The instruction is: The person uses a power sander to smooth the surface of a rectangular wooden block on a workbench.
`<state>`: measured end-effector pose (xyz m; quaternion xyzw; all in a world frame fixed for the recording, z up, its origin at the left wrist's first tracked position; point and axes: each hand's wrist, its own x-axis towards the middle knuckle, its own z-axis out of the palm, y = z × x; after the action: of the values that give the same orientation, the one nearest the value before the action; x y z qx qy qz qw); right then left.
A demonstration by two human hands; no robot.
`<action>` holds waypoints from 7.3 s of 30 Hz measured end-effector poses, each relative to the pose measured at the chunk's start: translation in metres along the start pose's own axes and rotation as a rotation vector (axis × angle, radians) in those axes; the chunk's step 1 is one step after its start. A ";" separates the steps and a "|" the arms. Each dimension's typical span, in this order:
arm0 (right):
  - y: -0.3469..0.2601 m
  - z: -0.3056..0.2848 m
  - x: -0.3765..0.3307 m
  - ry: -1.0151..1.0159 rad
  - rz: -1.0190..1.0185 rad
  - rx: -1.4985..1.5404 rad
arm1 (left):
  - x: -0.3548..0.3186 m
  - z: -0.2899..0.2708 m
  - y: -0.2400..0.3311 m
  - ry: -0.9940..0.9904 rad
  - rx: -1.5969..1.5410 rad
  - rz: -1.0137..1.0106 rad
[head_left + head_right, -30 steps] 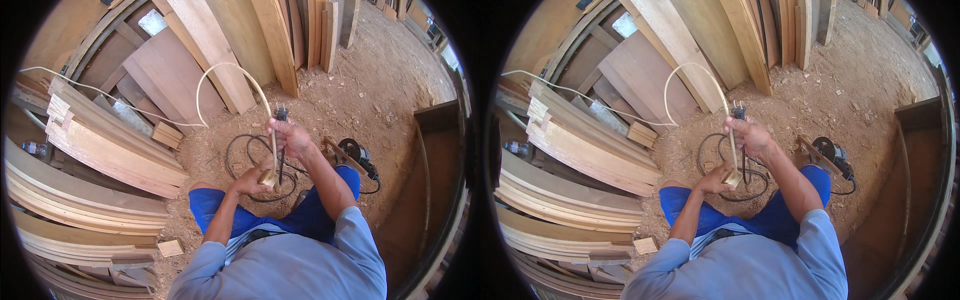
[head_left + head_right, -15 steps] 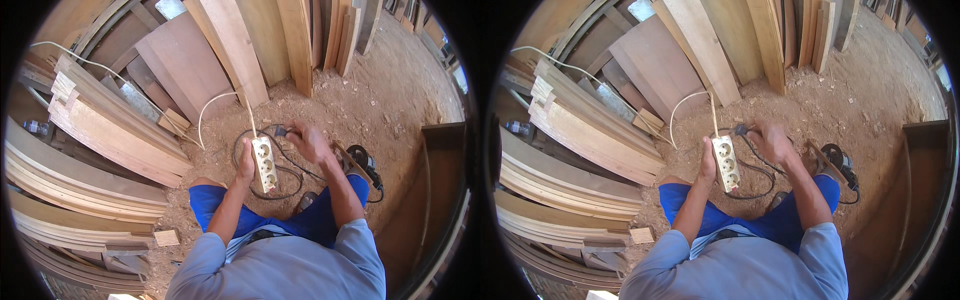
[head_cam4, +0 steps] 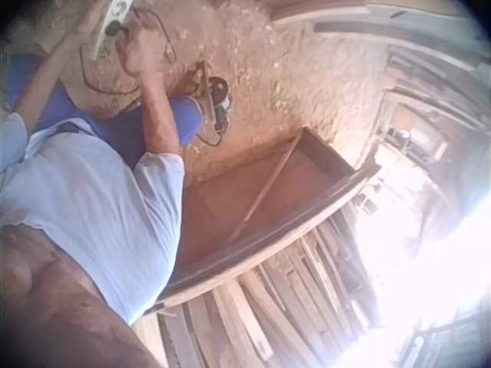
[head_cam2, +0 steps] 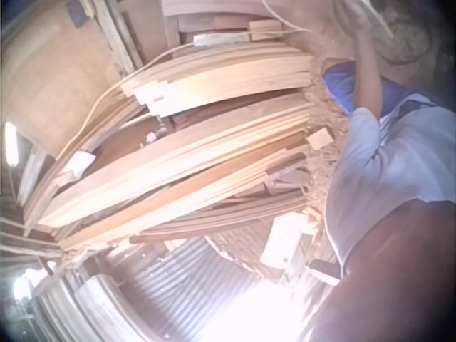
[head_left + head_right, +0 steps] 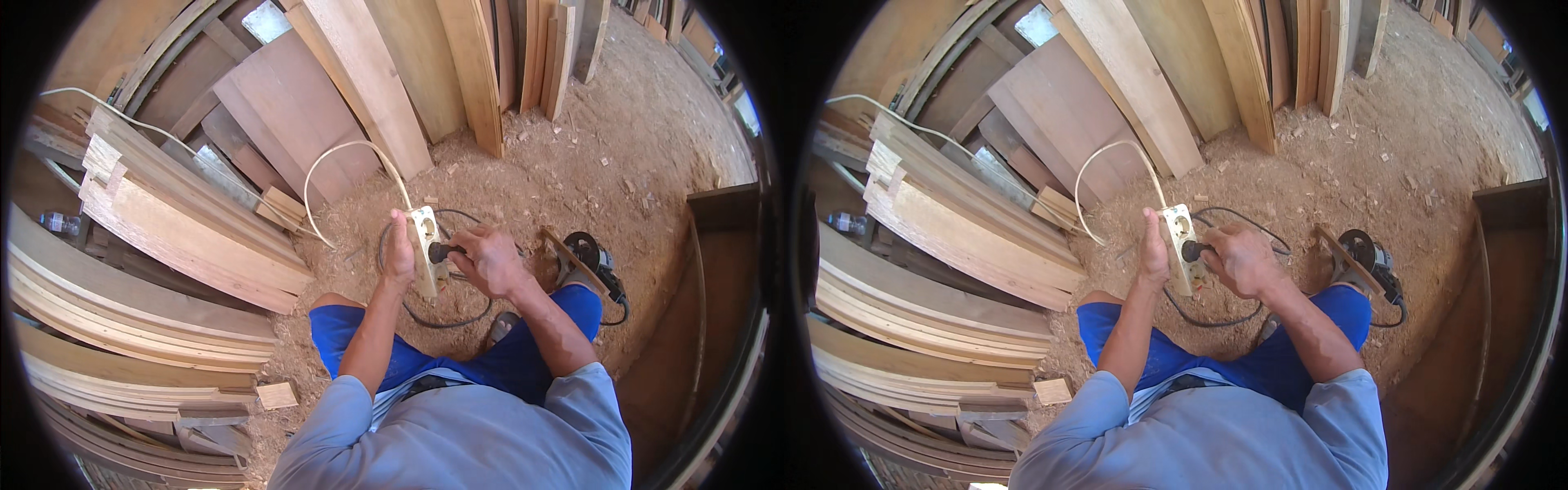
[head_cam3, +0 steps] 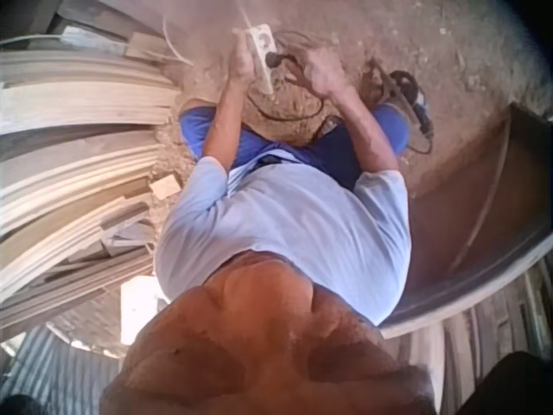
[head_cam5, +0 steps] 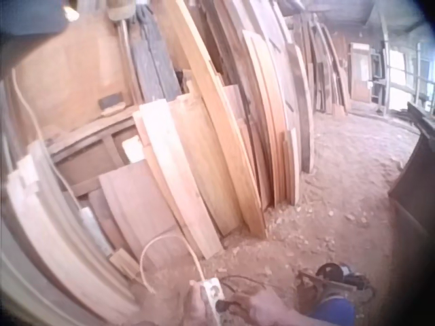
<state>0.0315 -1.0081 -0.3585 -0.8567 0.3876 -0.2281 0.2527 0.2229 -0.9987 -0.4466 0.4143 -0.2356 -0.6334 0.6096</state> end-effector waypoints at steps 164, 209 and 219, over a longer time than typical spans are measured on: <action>-0.018 -0.148 -0.113 1.067 0.191 0.200 | -0.015 -0.162 -0.015 0.026 1.679 -0.019; -0.019 0.025 -0.069 -0.070 0.377 0.153 | -0.112 -0.009 0.030 -0.343 2.063 -0.452; -0.135 -0.085 -0.136 -0.592 0.558 -0.011 | -0.199 0.043 0.182 -0.334 1.655 -0.572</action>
<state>-0.0253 -0.8470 -0.2371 -0.7487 0.5166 0.1079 0.4011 0.2760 -0.8414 -0.2299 0.6670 -0.5911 -0.4405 -0.1084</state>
